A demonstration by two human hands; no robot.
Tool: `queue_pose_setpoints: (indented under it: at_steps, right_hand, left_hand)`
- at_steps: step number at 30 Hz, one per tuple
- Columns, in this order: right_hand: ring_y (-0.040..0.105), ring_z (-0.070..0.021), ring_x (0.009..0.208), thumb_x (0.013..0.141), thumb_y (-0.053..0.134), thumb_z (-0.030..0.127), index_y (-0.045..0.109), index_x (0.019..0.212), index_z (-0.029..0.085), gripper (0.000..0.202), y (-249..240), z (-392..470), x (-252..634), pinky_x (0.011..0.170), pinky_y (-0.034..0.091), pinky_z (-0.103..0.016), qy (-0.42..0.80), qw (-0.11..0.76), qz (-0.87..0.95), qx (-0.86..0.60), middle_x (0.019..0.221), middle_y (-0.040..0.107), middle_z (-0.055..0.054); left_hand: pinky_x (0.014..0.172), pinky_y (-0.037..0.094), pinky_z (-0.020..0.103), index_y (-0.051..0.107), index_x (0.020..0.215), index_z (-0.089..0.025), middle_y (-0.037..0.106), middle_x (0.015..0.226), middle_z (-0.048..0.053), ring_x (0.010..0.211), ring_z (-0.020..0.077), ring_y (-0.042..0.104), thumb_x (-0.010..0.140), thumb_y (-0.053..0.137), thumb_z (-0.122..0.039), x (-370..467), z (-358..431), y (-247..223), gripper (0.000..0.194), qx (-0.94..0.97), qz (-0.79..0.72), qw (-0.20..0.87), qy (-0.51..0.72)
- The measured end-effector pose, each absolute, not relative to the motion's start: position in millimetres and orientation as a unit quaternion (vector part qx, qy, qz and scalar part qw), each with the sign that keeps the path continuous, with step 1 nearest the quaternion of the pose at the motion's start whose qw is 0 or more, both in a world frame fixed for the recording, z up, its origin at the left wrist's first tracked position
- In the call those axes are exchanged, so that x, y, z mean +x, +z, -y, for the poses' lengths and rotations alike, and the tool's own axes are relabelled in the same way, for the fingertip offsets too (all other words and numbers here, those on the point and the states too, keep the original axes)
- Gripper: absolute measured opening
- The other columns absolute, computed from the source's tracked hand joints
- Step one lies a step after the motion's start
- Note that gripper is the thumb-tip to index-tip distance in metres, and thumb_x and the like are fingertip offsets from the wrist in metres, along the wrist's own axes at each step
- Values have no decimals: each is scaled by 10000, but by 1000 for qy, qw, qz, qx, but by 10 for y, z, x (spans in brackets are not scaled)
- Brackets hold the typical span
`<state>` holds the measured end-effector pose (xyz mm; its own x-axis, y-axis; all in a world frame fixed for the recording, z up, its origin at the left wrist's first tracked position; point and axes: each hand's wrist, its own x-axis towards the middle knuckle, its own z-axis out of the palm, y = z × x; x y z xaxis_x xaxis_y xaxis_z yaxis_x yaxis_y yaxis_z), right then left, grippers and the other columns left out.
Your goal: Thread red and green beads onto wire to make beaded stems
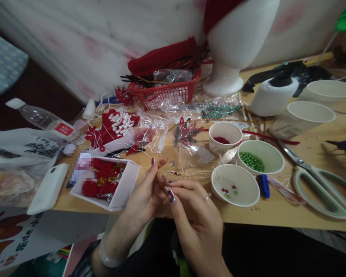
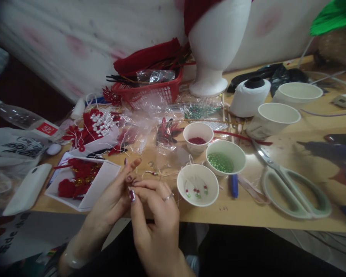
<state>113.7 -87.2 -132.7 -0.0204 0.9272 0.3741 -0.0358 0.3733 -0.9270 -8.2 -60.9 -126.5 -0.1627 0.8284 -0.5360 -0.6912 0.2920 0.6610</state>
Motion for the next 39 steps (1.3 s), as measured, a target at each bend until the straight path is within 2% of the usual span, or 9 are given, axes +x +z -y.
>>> queue_pose_setpoints:
  at_steps: [3,7,11,14,18,25,28,32,39]
  right_hand:
    - [682,-182,916,873,595,62,715,914,215,198,-1291,902,1147,810,548,-317,399,592,592,-375,960,710,-49]
    - [683,-173,886,871,587,57,709,900,211,198,-1256,913,1158,790,546,-308,396,591,598,-368,942,709,-42]
    - [680,-169,884,882,590,71,707,898,213,185,-1256,897,1174,793,541,-307,394,592,594,-376,938,710,-36]
    - [678,-168,896,881,590,74,707,901,215,185,-1268,890,1178,798,539,-305,399,589,590,-382,943,708,-35]
    - [677,-160,906,875,585,74,705,888,205,178,-1275,887,1174,812,535,-290,403,583,592,-384,955,705,-37]
    - [663,-158,919,875,590,71,693,888,197,163,-1284,888,1165,831,536,-295,405,591,582,-383,962,685,-38]
    - [655,-147,918,875,583,58,693,892,178,164,-1297,880,1155,834,532,-272,403,598,580,-379,961,669,-44]
    - [642,-142,946,877,587,56,692,894,166,153,-1323,869,1139,869,518,-260,402,598,577,-384,976,650,-48]
    - [641,-147,968,876,591,50,682,914,170,155,-1339,866,1141,897,511,-274,394,607,576,-380,979,640,-43]
  left_hand:
    - [408,457,135,678,890,-193,506,484,-84,399,51,501,872,675,-419,-59,554,-1312,227,97,-489,629,597]
    - [640,603,214,699,769,-195,713,708,28,650,121,685,928,588,-242,-62,499,-1252,200,49,-534,626,566]
    - [810,609,246,727,851,-192,773,915,38,831,137,736,890,574,-116,-84,538,-1204,175,106,-531,631,556]
    - [824,601,235,724,908,-190,775,1011,45,863,137,742,890,574,-136,-89,578,-1223,160,135,-516,638,556]
    - [839,603,271,717,891,-176,756,1121,93,997,197,728,884,631,-246,-74,606,-1240,111,164,-500,649,550]
    - [853,575,238,738,963,-160,753,1140,110,1117,219,682,864,687,-369,-54,651,-1251,237,156,-483,665,547]
    - [769,572,210,755,967,-137,769,1087,118,1055,215,703,841,710,-410,-56,676,-1263,304,154,-480,673,541]
    - [641,554,213,747,854,-130,796,918,101,801,183,735,778,766,-442,-46,695,-1268,322,157,-481,659,556]
    - [540,518,242,567,710,-171,707,656,21,608,169,668,679,820,-504,-29,687,-1278,420,215,-497,604,585]
